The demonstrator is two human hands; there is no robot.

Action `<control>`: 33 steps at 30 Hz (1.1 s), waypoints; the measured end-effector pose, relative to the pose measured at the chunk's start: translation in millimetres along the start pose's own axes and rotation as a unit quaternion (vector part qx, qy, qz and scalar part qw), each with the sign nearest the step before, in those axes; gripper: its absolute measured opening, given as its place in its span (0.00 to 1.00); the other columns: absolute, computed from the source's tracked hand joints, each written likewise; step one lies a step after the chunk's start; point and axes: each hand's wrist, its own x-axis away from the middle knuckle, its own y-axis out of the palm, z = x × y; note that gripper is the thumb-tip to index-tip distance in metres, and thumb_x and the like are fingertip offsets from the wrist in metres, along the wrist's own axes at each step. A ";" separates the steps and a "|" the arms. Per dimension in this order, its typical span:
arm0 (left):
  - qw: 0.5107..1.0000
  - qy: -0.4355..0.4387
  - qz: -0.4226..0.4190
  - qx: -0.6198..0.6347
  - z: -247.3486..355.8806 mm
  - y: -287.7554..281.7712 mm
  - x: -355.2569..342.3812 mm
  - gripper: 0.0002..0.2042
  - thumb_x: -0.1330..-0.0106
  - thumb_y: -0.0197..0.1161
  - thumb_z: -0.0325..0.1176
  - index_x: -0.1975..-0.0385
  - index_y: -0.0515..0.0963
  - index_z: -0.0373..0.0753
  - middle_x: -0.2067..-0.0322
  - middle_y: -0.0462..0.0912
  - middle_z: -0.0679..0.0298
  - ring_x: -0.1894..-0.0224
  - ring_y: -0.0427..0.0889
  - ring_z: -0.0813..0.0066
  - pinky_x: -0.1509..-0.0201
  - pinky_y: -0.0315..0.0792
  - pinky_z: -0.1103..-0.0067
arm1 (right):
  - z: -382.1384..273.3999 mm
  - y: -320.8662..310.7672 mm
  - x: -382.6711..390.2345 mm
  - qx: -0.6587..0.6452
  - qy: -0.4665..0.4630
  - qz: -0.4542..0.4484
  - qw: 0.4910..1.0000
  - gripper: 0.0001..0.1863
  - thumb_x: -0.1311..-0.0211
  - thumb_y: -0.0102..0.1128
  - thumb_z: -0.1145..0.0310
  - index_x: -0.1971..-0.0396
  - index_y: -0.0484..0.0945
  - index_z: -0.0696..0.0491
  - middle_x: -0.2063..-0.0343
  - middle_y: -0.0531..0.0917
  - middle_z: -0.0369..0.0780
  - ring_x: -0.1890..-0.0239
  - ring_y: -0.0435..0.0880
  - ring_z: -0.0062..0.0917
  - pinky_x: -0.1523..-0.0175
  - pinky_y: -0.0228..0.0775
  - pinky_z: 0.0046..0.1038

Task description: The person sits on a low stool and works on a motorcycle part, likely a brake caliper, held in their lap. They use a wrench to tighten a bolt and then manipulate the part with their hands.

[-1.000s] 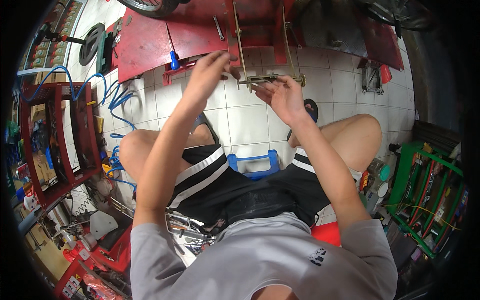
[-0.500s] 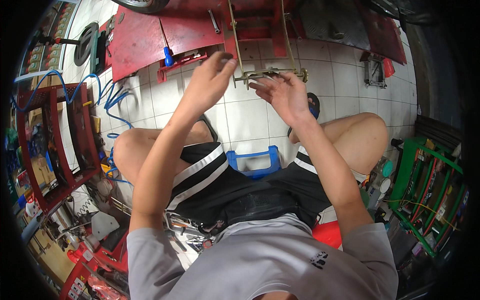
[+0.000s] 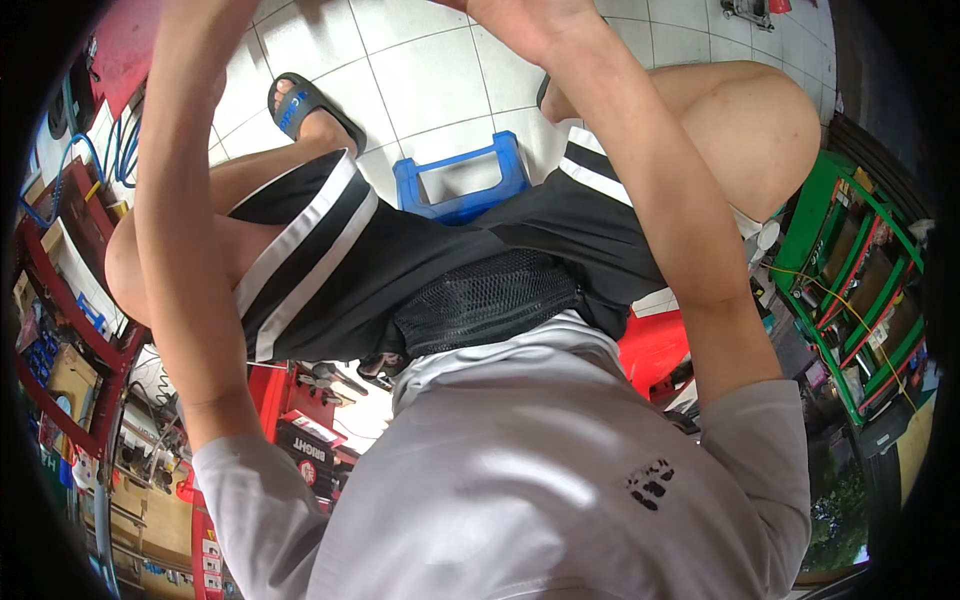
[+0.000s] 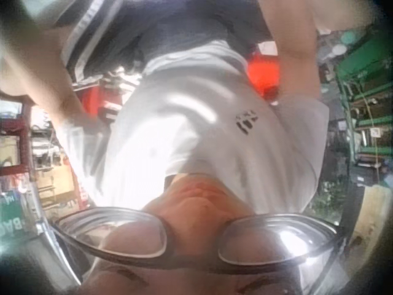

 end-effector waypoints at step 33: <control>0.999 0.023 0.029 -0.040 -4.0 10.2 -0.1 0.20 0.27 0.50 0.44 0.54 0.78 0.31 0.71 0.85 0.53 0.69 0.82 0.68 0.60 0.73 0.74 | -5.1 5.8 5.4 0.053 -0.011 0.038 0.998 0.26 0.34 0.41 0.56 0.49 0.68 0.64 0.47 0.76 0.56 0.49 0.81 0.43 0.42 0.71 0.37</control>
